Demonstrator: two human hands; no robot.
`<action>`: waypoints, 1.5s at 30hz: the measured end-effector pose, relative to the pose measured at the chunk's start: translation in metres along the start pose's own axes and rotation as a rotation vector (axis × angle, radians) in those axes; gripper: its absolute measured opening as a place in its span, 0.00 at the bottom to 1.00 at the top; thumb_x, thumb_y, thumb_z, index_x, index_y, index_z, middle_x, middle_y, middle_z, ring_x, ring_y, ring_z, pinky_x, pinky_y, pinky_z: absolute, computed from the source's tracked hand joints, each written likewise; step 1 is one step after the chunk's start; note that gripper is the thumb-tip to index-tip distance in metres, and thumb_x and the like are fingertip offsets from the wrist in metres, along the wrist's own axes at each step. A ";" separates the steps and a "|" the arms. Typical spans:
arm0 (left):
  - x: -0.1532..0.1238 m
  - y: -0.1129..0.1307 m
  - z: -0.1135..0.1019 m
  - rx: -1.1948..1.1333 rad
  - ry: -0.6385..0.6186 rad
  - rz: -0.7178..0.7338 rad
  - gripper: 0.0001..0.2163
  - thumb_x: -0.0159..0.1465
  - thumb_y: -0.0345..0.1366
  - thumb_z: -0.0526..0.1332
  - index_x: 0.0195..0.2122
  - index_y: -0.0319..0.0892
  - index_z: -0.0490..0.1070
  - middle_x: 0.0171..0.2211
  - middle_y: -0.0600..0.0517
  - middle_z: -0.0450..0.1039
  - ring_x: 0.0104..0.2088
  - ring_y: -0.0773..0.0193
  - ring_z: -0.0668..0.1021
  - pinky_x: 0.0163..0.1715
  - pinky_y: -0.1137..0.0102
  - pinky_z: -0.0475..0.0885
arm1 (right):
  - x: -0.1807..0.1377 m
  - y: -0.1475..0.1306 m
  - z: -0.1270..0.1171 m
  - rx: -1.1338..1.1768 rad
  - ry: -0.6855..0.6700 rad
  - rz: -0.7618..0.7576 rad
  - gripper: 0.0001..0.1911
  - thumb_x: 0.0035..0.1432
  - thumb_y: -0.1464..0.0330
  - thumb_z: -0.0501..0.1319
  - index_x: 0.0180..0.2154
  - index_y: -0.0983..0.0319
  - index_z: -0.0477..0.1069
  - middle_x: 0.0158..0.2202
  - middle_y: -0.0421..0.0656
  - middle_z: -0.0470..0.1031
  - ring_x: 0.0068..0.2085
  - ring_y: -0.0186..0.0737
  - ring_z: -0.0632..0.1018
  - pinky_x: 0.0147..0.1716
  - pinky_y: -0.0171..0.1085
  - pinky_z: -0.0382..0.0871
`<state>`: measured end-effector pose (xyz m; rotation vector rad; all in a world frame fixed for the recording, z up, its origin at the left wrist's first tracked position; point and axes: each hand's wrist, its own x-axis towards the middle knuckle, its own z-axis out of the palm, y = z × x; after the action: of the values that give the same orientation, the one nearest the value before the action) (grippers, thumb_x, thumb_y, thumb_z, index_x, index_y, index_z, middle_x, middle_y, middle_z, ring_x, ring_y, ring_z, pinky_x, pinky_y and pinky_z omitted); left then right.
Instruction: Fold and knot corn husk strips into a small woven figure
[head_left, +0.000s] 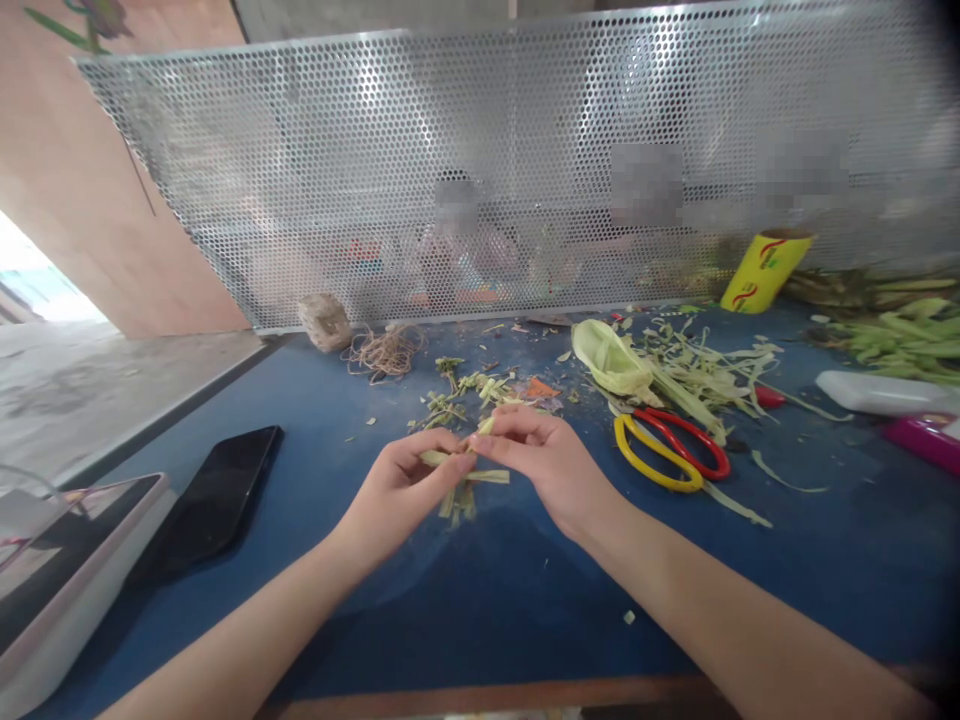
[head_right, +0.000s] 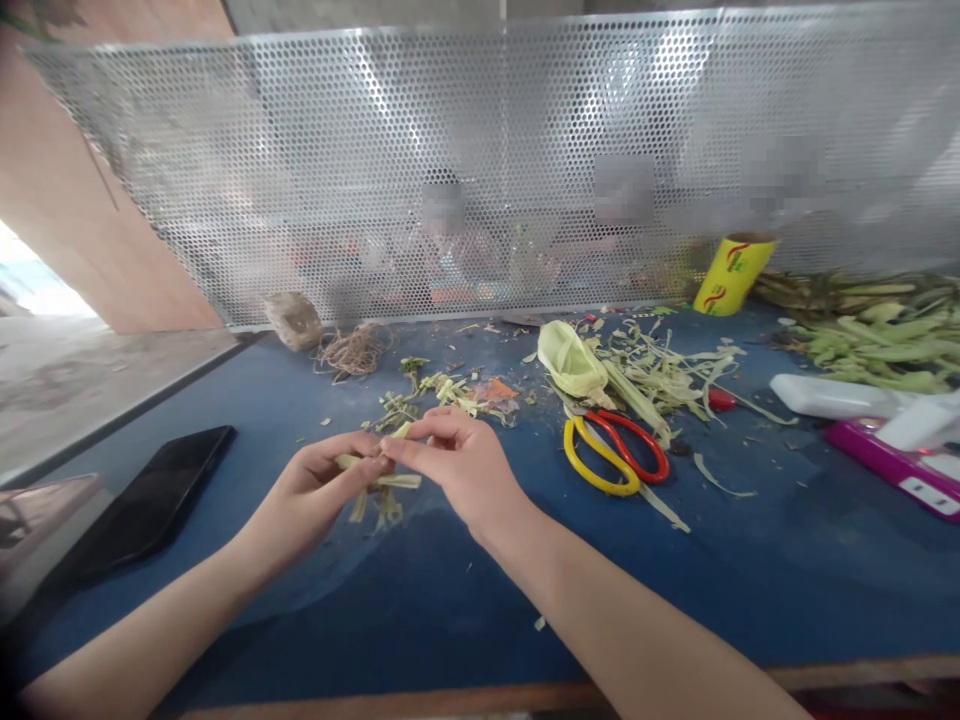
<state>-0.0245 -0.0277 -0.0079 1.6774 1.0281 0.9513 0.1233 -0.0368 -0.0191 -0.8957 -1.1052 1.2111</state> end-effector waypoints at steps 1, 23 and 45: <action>0.000 0.000 0.000 0.011 -0.032 -0.009 0.07 0.54 0.37 0.60 0.24 0.40 0.71 0.20 0.55 0.67 0.21 0.70 0.67 0.21 0.74 0.63 | 0.000 0.000 0.000 0.007 0.014 0.003 0.07 0.38 0.66 0.67 0.16 0.60 0.71 0.25 0.37 0.59 0.30 0.33 0.65 0.34 0.36 0.59; -0.001 -0.002 -0.003 0.105 0.139 0.169 0.03 0.58 0.34 0.58 0.31 0.41 0.68 0.22 0.57 0.69 0.22 0.71 0.71 0.21 0.79 0.65 | -0.002 0.003 0.000 -0.084 -0.213 0.063 0.12 0.47 0.64 0.63 0.34 0.60 0.67 0.30 0.38 0.70 0.31 0.32 0.71 0.30 0.31 0.63; 0.000 0.011 -0.007 0.161 0.218 0.100 0.11 0.57 0.37 0.57 0.19 0.40 0.63 0.13 0.58 0.64 0.16 0.74 0.64 0.17 0.78 0.60 | -0.012 0.006 0.007 -0.058 0.035 -0.142 0.09 0.44 0.69 0.64 0.21 0.61 0.63 0.19 0.33 0.62 0.20 0.27 0.62 0.18 0.29 0.56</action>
<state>-0.0284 -0.0276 0.0042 1.7994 1.2006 1.1624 0.1151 -0.0484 -0.0250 -0.8640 -1.1612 1.0479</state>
